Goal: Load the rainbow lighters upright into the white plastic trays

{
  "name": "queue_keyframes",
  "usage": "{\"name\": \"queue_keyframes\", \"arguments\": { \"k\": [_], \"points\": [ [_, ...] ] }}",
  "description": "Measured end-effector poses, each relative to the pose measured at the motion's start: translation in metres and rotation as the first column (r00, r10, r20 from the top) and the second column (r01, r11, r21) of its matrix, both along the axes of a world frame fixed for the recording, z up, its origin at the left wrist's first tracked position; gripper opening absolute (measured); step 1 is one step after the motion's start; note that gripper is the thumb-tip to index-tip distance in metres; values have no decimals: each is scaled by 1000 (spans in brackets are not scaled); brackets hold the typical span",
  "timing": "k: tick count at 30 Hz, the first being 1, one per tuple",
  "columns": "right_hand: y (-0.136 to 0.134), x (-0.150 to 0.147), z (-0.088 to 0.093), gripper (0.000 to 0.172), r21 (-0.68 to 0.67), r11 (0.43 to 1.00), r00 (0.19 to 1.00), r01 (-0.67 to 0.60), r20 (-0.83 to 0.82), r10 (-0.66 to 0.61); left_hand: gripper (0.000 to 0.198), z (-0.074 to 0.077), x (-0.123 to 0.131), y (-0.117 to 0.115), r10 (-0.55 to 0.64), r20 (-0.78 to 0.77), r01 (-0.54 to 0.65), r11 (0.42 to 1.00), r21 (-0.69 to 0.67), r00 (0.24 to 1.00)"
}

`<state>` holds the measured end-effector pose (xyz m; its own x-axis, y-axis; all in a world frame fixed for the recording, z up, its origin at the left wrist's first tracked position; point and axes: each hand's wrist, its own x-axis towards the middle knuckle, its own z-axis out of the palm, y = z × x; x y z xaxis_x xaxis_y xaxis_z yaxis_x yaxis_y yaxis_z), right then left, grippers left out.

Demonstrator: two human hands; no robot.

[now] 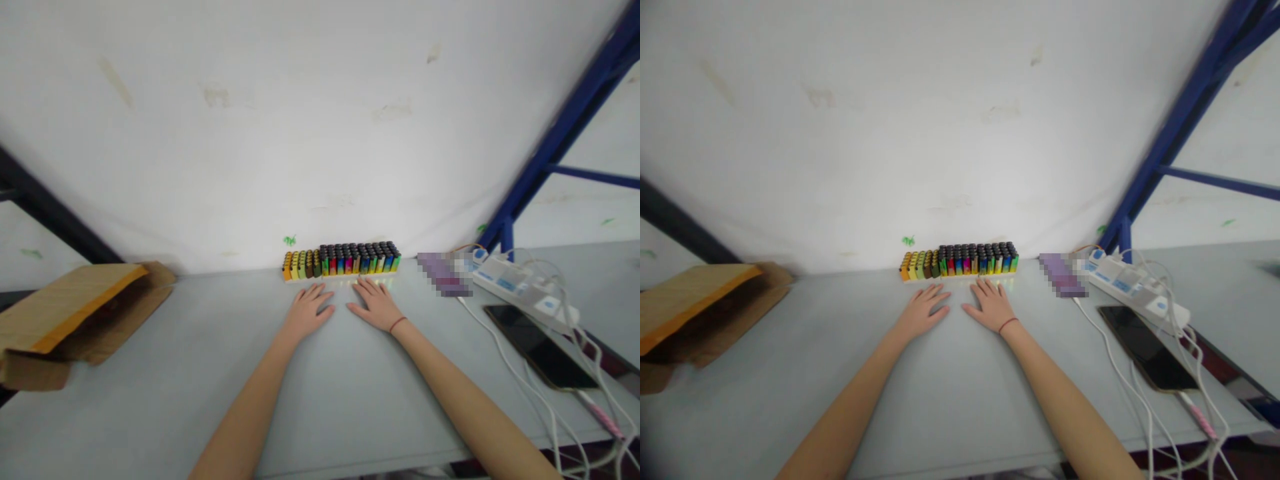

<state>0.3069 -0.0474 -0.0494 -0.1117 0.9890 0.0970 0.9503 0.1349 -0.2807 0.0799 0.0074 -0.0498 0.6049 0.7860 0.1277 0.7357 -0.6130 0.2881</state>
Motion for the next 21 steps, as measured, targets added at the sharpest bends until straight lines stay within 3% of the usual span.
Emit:
{"name": "queue_keyframes", "arguments": {
  "k": [10, 13, 16, 19, 21],
  "points": [
    [1, -3, -4, 65, 43, 999, 999, 6, -34, -5, 47, 3, 0, -1, 1, -49, -1, 1000, -6, 999],
    [4, 7, -3, 50, 97, 994, 995, 46, -90, -37, 48, 6, 0, -2, 7, -61, -9, 1000, -29, 998],
    [8, 36, -2, 24, 121, 969, 973, 214, -116, -200, 48, 6, -1, -2, 2, -52, -4, 1000, -27, 999],
    [11, 71, -5, 30, 155, 874, 886, 461, -139, -443, 47, 4, -1, -1, -10, -35, 10, 1000, -10, 999],
    [13, 88, -9, 38, 179, 824, 843, 537, -159, -514, 47, 3, -1, -1, -10, -27, 10, 1000, -8, 1000]
  ]
}}
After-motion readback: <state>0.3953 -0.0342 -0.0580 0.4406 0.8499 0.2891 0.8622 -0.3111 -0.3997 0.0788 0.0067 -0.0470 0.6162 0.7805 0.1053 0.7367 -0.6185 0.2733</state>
